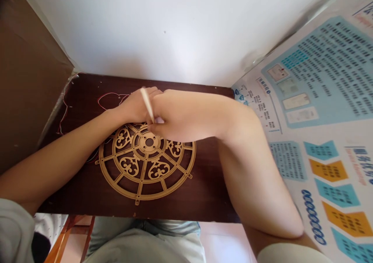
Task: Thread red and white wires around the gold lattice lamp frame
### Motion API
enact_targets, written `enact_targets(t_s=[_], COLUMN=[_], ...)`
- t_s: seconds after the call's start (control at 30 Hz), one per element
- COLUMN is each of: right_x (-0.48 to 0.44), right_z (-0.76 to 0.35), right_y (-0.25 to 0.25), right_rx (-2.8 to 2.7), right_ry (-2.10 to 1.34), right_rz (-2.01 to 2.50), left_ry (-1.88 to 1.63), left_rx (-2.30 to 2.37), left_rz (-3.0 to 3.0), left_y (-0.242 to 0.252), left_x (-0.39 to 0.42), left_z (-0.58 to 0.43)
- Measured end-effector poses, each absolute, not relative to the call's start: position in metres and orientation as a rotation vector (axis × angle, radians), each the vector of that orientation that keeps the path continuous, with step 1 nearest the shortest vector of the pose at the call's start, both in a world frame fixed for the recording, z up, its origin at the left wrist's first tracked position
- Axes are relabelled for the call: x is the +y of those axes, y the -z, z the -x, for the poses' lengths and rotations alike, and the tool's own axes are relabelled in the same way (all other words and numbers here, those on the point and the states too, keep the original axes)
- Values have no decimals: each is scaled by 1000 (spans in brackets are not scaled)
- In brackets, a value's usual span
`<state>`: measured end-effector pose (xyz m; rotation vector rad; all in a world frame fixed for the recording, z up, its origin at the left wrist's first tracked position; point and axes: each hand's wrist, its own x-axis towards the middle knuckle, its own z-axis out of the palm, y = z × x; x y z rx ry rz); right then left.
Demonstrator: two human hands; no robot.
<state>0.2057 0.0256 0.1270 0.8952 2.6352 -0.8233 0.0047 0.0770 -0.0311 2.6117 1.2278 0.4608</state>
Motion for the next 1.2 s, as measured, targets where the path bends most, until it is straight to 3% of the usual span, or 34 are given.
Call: enact_targets(t_s=[0.13, 0.37, 0.63, 1.2], right_x=[25, 29, 29, 38], right_z=[-212, -202, -198, -206], right_y=[-133, -126, -122, -121], right_rx=[2606, 2588, 2556, 2527], right_ry=[989, 858, 947, 967], right_rz=[-825, -874, -745, -943], left_ry=[-437, -442, -452, -462], left_rx=[1264, 1284, 1282, 1284], left_rz=[-2576, -2574, -2621, -2578], left_y=[25, 22, 26, 24], left_x=[74, 70, 71, 69], left_z=[-6, -6, -7, -5])
